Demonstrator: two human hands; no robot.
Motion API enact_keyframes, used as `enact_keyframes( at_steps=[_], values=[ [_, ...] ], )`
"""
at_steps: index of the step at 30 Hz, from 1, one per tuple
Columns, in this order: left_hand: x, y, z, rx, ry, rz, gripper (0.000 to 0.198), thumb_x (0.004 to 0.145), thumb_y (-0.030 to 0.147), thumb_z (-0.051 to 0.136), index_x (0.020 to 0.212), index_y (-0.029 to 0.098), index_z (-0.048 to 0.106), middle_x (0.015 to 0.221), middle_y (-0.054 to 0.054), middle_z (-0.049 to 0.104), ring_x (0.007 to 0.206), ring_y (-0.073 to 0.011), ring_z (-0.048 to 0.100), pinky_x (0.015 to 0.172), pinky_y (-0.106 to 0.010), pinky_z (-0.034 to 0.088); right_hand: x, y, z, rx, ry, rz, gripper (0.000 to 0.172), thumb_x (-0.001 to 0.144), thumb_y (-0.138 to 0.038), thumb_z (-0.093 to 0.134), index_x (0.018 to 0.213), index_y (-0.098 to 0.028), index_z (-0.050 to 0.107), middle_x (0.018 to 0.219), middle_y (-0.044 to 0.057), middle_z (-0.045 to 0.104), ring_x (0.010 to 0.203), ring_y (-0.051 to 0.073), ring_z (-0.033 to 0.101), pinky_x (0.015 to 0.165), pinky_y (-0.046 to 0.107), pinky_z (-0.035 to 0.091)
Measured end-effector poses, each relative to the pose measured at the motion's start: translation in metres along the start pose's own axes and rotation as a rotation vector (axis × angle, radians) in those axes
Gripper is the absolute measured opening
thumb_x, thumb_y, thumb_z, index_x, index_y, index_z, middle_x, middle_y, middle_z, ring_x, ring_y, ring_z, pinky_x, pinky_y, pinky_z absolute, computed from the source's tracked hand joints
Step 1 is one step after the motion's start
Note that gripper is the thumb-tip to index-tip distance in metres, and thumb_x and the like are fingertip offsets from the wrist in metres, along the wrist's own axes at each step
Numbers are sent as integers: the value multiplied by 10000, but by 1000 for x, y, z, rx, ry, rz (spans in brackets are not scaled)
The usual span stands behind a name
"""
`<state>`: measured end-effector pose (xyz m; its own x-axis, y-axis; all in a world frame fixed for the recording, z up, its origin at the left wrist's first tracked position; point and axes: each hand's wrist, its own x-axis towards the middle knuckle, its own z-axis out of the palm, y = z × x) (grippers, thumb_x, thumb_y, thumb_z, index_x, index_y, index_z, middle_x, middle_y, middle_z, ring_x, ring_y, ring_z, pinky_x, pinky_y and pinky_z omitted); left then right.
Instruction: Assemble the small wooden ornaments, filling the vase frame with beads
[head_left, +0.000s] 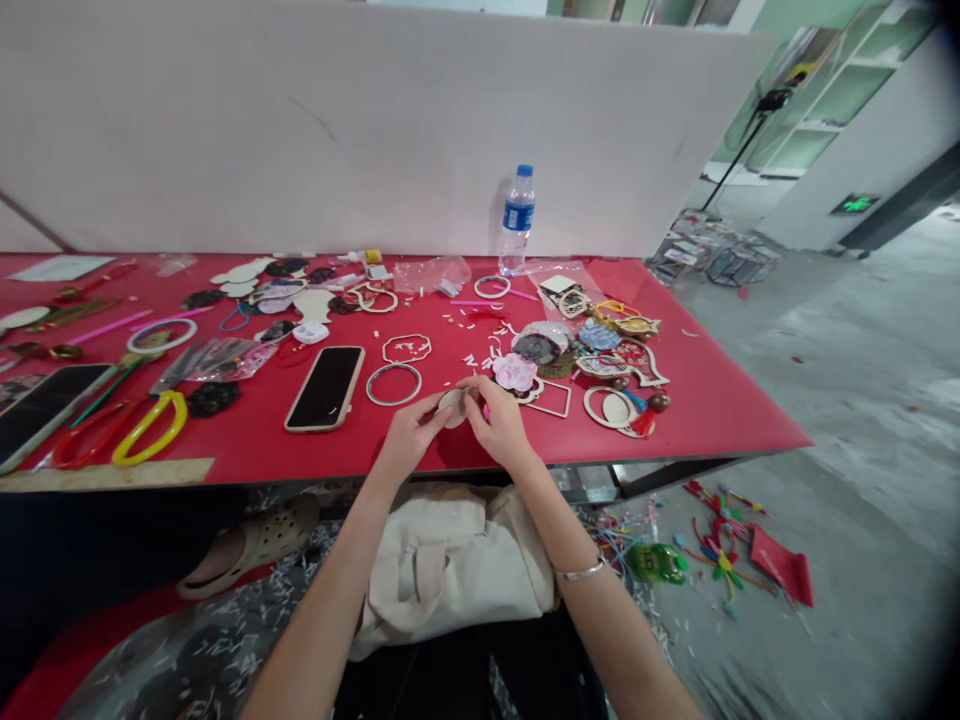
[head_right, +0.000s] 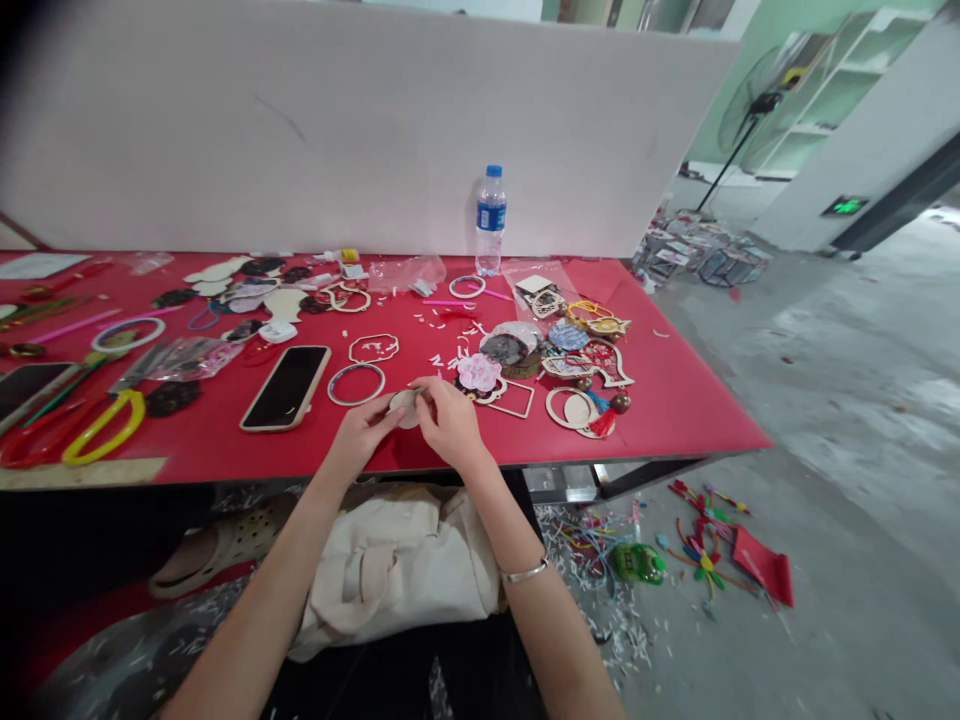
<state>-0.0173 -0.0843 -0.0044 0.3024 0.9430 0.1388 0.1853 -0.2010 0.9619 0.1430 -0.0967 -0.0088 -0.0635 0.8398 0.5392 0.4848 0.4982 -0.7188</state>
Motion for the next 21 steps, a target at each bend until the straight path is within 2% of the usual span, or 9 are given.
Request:
enact_keyframes(
  at_steps=[7,12,16,21],
  values=[
    [-1,2,0,7,3,3,452,800,439,617,1117,124,678,1092,-80,716,1033,-267,639,943,-355,472,0,2,2,-25,23,-11,220,908,-201,386,1008,-201,583,817,40,643,748,161,594,730,271,459],
    [-2,4,0,-3,-42,-17,446,796,452,618,1089,123,688,1010,-63,726,941,-253,652,850,-322,498,-2,2,3,-87,35,11,210,818,-183,465,993,-211,577,674,-18,586,617,142,544,637,244,416],
    [-1,1,-1,-97,-53,-71,466,771,468,641,1067,110,679,878,-53,716,806,-221,646,727,-288,502,-3,1,3,-45,56,63,227,792,-183,472,1005,-209,545,626,-48,551,551,124,513,597,227,392],
    [2,-7,-1,-270,-13,-77,478,758,406,676,1140,124,624,979,-76,704,866,-208,641,760,-275,498,-3,-3,0,0,116,104,171,811,-201,464,954,-212,557,611,-58,527,528,100,470,567,207,373]
  ],
)
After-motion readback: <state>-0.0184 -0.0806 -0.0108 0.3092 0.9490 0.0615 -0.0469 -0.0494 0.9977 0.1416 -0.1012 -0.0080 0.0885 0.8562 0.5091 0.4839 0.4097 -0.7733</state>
